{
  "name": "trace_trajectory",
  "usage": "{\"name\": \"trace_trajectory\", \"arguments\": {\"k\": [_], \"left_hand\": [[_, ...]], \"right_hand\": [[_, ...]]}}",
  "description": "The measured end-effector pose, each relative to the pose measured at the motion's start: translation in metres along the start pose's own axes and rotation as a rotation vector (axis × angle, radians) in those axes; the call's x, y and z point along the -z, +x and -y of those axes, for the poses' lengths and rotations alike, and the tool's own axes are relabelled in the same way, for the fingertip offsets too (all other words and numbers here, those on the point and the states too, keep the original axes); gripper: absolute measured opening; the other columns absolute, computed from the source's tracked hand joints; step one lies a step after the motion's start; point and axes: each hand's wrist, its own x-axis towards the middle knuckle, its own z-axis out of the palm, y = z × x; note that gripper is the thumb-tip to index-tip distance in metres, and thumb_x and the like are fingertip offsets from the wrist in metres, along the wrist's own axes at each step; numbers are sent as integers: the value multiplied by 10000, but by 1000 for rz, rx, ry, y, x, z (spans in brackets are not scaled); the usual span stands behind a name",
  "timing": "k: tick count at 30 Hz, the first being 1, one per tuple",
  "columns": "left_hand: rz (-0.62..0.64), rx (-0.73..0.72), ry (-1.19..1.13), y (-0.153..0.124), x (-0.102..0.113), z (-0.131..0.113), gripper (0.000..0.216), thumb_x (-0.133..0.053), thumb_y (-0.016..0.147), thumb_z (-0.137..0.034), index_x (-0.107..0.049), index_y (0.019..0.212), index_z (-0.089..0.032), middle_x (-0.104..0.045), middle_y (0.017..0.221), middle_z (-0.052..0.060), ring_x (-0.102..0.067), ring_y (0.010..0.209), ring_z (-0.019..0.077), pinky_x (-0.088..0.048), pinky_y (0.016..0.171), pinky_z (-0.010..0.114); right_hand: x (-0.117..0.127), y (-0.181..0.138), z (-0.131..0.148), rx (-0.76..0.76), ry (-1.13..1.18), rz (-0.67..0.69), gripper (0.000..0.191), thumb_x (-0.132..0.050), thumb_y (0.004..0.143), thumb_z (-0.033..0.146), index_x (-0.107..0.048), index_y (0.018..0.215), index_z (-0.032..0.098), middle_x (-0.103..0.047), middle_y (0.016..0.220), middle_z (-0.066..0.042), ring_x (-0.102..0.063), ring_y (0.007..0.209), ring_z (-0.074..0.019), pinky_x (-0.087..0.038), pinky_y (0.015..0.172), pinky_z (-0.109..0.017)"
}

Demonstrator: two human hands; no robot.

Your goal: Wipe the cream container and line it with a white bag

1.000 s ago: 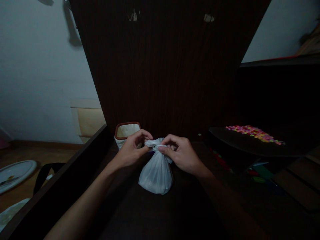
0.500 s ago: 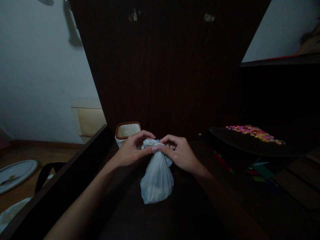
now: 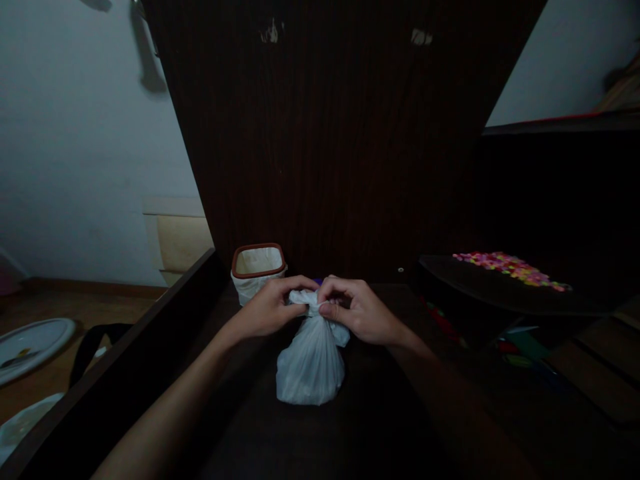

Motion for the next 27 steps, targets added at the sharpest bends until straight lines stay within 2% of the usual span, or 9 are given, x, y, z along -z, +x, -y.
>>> {"name": "trace_trajectory", "arguments": {"k": [2,6,11,15,20,22,24,27], "left_hand": [[-36,-19,-36,0,-1,-1,214,-659,806,-195,-699,1014,-167,-706,901,29,-615,786,160,-450,709,254],[-170,-37,-136,1,-4,-2,306,-720,780,-255,-627,1057,-167,-670,846,18,-585,728,139,-437,678,243],[-218,8,-250,3,-2,-3,266,-662,747,-225,-596,1001,-178,-615,786,-7,-559,693,128,-431,648,233],[-232,117,-388,5,-1,-2,342,-654,676,-188,-605,1014,-187,-642,825,-11,-592,711,135,-448,645,232],[-389,242,-583,10,-5,2,391,-674,608,-186,-589,990,-182,-656,740,-36,-580,633,114,-417,593,208],[-420,250,-602,11,-7,3,402,-687,600,-189,-579,988,-184,-648,710,-48,-572,620,110,-407,585,204],[-410,241,-604,11,-7,2,410,-693,603,-194,-573,995,-188,-643,712,-53,-572,625,110,-408,589,207],[-372,226,-580,10,-8,-1,434,-699,612,-205,-552,1020,-192,-626,713,-58,-563,616,107,-408,586,211]], "right_hand": [[3,1,-3,37,67,30,380,-674,861,539,-611,763,177,-534,761,-7,-490,708,-144,-383,652,-282],[5,4,-11,67,200,65,452,-661,833,626,-578,743,191,-510,810,-18,-493,760,-162,-404,685,-296],[4,7,-22,-74,171,-57,469,-648,831,641,-559,782,183,-491,788,-5,-465,731,-145,-382,655,-275],[0,8,-31,-138,76,-161,387,-649,849,553,-566,777,183,-506,757,1,-474,704,-141,-377,621,-264],[-5,7,-22,21,-85,-407,180,-631,896,362,-631,883,182,-581,869,-33,-539,750,-150,-435,652,-278],[-7,4,-15,127,-212,-397,146,-660,893,317,-656,974,195,-589,950,-46,-560,799,-158,-457,677,-288],[-9,1,-12,209,-369,-315,183,-690,880,261,-664,1054,208,-597,1007,-59,-580,888,-184,-482,746,-316],[-11,0,-14,275,-552,-274,159,-631,910,163,-658,1064,194,-628,989,-76,-582,945,-213,-483,814,-355]]}}
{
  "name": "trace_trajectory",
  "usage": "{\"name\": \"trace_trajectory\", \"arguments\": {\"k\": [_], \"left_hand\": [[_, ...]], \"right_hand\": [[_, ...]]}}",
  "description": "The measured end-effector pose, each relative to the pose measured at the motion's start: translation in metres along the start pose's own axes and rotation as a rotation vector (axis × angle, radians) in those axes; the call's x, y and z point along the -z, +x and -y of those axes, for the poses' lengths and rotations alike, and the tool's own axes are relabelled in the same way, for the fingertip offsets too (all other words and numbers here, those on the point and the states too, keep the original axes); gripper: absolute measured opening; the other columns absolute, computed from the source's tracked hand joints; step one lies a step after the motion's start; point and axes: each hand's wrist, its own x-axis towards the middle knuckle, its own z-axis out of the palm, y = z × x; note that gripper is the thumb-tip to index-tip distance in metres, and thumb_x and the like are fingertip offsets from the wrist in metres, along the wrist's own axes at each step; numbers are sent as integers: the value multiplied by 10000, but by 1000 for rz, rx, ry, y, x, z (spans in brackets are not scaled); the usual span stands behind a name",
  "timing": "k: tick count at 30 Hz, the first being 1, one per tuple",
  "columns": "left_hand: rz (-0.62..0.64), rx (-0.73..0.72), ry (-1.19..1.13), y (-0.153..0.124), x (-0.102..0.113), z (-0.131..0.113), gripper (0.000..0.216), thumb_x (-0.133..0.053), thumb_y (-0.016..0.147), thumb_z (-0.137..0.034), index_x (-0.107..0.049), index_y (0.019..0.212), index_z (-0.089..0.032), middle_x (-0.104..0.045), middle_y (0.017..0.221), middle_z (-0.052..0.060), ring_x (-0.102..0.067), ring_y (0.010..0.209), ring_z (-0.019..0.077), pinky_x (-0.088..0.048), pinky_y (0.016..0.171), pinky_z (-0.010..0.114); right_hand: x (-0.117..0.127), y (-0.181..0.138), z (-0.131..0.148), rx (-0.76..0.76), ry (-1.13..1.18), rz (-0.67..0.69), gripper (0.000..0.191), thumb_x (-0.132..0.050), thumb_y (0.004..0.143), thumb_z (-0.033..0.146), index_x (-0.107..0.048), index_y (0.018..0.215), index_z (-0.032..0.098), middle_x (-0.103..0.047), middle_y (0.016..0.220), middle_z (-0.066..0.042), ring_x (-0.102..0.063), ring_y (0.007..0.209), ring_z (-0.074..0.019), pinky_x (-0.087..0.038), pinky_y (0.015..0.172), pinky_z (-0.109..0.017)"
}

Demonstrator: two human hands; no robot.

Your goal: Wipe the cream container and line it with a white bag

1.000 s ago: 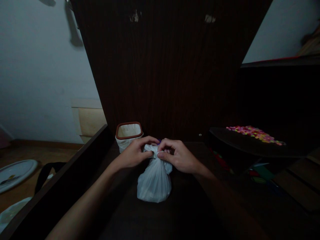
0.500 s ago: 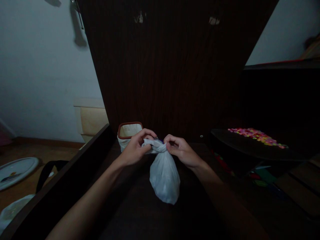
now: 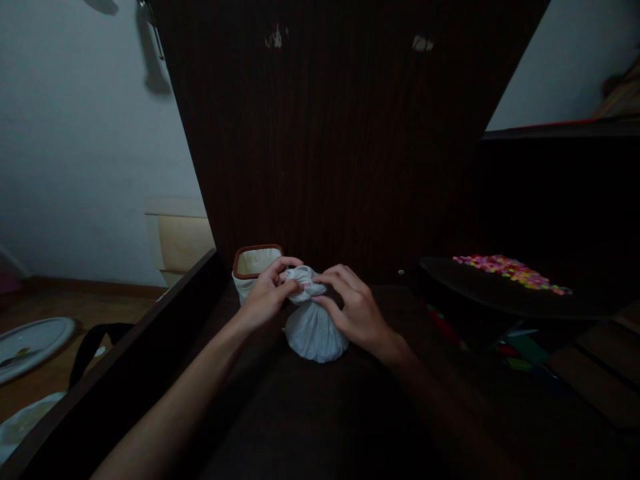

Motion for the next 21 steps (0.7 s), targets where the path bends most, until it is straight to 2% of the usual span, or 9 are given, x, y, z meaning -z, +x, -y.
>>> {"name": "trace_trajectory", "arguments": {"k": [3,6,10,13,15,18,21], "left_hand": [[45,3,56,-2,-1,-1,465,-709,630,-228,-513,1050,-195,-618,716,-58,-547,597,102,-398,571,207],[69,-34,131,-3,-1,-1,445,-703,656,-239,-499,1049,-202,-585,702,-65,-520,578,97,-368,547,201],[43,-96,200,-1,0,2,381,-674,677,-220,-518,1023,-196,-542,687,-70,-510,604,105,-380,570,207],[25,-106,235,0,2,3,352,-659,665,-193,-556,1001,-182,-538,693,-65,-511,625,109,-392,592,213],[54,-82,238,0,2,2,368,-649,661,-181,-588,1024,-172,-591,753,-40,-541,668,118,-411,623,221],[129,-16,233,-1,2,-1,463,-637,655,-166,-620,1118,-160,-677,891,7,-589,748,136,-433,674,234],[142,39,244,-2,2,-2,473,-628,660,-168,-670,1130,-152,-712,922,28,-601,753,146,-437,679,242]], "right_hand": [[-1,0,-3,38,-66,-18,135,-562,920,90,-661,940,179,-641,889,-73,-572,875,-214,-463,775,-356],[3,3,-4,4,14,-60,132,-581,906,95,-642,831,186,-638,824,-54,-567,817,-197,-443,728,-334],[8,6,-6,-226,390,-86,112,-679,877,275,-642,808,196,-626,780,-28,-569,728,-170,-428,625,-293],[10,6,-13,-419,800,-69,263,-755,799,436,-634,820,204,-597,746,-13,-524,631,-144,-408,534,-265],[9,6,-18,-526,998,-79,337,-805,729,477,-612,797,209,-568,723,-2,-476,582,-126,-384,489,-253],[4,7,-25,-625,1156,-127,383,-846,656,462,-588,785,209,-533,691,13,-446,553,-113,-374,465,-244],[0,7,-29,-672,1158,-167,360,-821,667,419,-558,802,214,-513,656,31,-434,531,-105,-353,447,-227]]}}
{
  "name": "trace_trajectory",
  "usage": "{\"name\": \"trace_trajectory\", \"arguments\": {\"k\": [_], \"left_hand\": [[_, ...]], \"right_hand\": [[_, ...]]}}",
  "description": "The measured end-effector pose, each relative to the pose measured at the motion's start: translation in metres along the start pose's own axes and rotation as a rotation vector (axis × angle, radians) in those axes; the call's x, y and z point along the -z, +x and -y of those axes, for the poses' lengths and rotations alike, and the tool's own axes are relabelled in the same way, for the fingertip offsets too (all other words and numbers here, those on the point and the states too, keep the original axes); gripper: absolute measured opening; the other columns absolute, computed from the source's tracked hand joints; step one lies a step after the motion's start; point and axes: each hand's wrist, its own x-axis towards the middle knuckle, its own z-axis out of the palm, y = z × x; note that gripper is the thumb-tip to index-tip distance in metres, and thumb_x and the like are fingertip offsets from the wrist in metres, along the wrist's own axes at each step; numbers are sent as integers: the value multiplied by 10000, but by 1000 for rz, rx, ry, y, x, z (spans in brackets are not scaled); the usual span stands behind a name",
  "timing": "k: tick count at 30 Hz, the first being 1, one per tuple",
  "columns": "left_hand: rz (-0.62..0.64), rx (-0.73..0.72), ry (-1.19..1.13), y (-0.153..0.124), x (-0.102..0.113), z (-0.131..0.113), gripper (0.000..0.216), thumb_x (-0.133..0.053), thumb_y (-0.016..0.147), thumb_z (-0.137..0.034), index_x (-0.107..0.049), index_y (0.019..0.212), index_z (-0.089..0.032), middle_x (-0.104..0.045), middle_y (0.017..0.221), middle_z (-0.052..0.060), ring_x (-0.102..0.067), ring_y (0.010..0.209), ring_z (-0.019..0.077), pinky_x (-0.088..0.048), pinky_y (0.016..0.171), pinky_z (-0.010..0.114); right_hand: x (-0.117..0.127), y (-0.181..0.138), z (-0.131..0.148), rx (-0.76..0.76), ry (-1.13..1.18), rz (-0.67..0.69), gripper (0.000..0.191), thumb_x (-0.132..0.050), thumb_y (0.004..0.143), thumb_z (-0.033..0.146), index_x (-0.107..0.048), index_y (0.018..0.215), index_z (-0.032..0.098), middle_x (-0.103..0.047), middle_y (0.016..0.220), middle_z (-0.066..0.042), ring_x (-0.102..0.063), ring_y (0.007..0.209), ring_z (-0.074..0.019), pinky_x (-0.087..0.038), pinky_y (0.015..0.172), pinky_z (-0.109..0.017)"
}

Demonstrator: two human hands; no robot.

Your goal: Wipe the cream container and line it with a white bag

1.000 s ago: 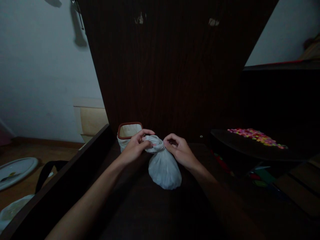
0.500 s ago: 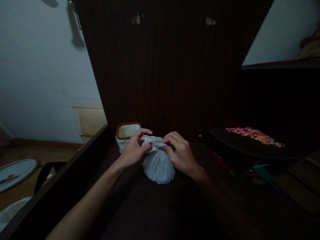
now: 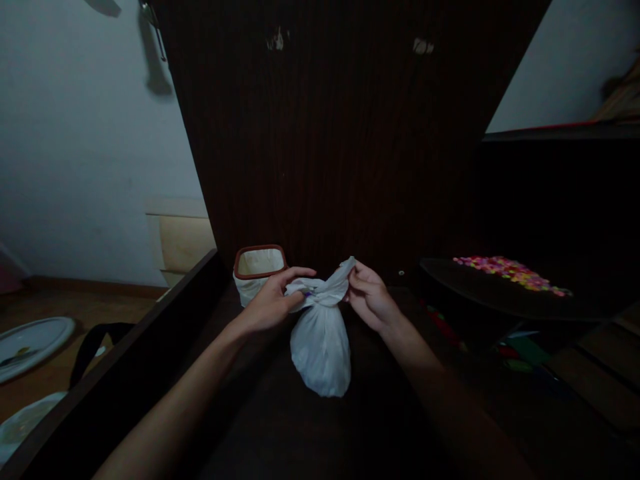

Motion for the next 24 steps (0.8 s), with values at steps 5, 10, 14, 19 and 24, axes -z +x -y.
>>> {"name": "trace_trajectory", "arguments": {"k": [5,10,14,19,24], "left_hand": [[-81,46,-165,2,0,1,409,-632,598,-167,-734,994,-147,-697,795,7,-566,680,128,-409,626,217],[-75,71,-370,0,-4,-3,427,-642,550,-140,-729,967,-158,-660,733,-9,-542,636,117,-392,589,207],[-156,45,-402,1,-6,-4,448,-667,552,-145,-701,998,-159,-686,770,-7,-574,657,115,-413,606,198],[-190,28,-375,3,-8,0,451,-703,569,-177,-641,1016,-173,-698,754,-7,-641,678,149,-462,632,227],[-258,-84,-179,2,-5,3,404,-705,613,-197,-614,1007,-186,-690,797,-18,-631,700,139,-468,654,231]], "right_hand": [[1,2,-8,-19,-180,-105,337,-717,711,308,-536,991,262,-507,639,71,-387,479,-98,-276,407,-191],[2,4,-16,38,-441,-97,241,-568,801,293,-632,1026,233,-559,723,22,-455,536,-118,-355,451,-222],[0,-3,-7,413,-622,-106,348,-533,895,330,-633,1219,249,-616,1176,-77,-611,1019,-219,-521,859,-370],[-7,-15,5,663,-1066,194,446,-751,793,264,-659,1229,233,-630,1191,-109,-599,1117,-266,-502,942,-414],[-6,-18,14,689,-1027,120,204,-555,857,81,-717,911,194,-715,888,-58,-670,811,-184,-509,713,-298]]}}
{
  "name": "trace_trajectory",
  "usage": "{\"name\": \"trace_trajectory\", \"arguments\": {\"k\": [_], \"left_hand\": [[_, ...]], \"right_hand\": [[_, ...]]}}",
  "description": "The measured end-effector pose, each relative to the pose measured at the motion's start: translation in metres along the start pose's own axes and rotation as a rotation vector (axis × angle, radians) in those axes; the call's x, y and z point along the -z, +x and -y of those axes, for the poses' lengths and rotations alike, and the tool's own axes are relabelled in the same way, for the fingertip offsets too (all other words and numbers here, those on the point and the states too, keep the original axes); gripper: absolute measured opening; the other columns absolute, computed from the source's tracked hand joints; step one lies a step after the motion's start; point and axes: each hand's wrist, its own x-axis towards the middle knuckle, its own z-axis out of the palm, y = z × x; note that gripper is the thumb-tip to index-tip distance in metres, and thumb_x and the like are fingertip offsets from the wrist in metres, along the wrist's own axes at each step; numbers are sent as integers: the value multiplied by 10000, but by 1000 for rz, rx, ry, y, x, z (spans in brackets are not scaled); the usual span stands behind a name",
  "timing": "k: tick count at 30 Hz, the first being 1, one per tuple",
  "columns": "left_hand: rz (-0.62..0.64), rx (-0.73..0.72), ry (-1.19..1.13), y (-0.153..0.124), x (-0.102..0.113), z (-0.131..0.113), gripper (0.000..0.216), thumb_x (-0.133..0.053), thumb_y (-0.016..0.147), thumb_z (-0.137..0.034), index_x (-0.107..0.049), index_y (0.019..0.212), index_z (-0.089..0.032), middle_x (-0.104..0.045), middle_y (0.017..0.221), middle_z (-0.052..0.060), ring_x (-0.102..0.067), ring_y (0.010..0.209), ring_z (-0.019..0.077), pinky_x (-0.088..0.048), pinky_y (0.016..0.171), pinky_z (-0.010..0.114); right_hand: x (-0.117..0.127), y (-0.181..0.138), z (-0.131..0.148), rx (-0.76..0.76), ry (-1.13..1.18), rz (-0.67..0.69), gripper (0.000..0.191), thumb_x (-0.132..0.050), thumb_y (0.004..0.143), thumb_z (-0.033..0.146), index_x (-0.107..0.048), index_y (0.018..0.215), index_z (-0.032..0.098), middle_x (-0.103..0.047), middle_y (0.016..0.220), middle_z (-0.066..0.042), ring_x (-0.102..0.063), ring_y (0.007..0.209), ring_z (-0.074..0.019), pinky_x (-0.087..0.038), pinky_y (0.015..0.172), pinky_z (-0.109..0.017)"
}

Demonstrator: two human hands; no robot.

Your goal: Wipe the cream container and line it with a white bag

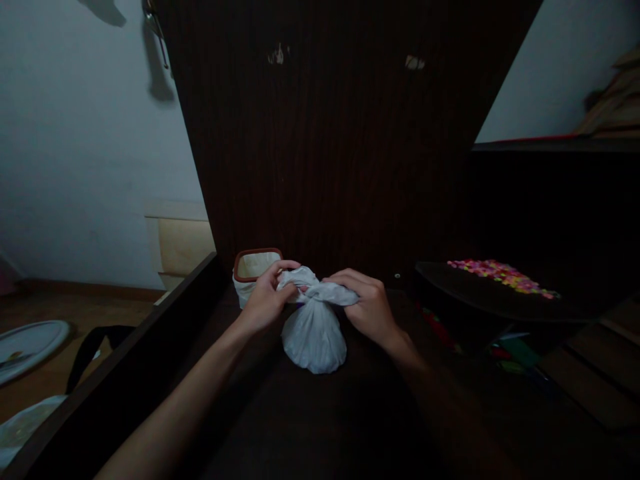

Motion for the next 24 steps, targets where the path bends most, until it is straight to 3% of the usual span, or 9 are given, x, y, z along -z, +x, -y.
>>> {"name": "trace_trajectory", "arguments": {"k": [5,8,13,16,19,24], "left_hand": [[70,-62,112,-4,-2,-3,381,-663,623,-200,-593,998,-184,-653,817,-11,-612,751,159,-460,682,251],[60,-94,124,-7,-6,-6,382,-643,621,-192,-600,1001,-181,-655,841,-3,-602,766,162,-452,693,251],[88,-47,129,-11,-13,-12,428,-633,637,-206,-656,1063,-173,-676,856,7,-588,744,165,-434,666,244],[125,-23,131,-12,-16,-13,211,-619,652,-221,-713,836,-176,-655,775,5,-569,744,174,-417,661,245],[148,52,86,-12,-19,-9,88,-596,628,-212,-659,578,-176,-583,658,-5,-501,668,154,-367,600,235],[120,146,-46,-15,-23,-1,102,-557,615,-249,-621,603,-170,-554,616,-19,-447,584,123,-328,546,223]], "right_hand": [[22,7,4,-314,182,-166,42,-634,782,191,-624,742,198,-623,675,10,-565,597,-149,-440,526,-254],[30,11,6,-438,361,-172,130,-678,777,304,-593,742,213,-558,655,21,-495,536,-138,-400,446,-247],[35,19,6,-392,579,-329,190,-688,770,336,-538,731,226,-587,769,-15,-537,699,-164,-468,632,-293],[32,22,-2,-458,701,-368,233,-695,737,395,-521,767,243,-594,759,-17,-570,714,-195,-504,676,-351],[29,20,-16,-599,647,-384,261,-695,725,446,-557,816,244,-615,761,-23,-596,734,-214,-517,688,-372],[29,10,-23,-667,484,-439,310,-724,650,292,-624,936,226,-665,891,-29,-615,869,-224,-502,804,-371]]}}
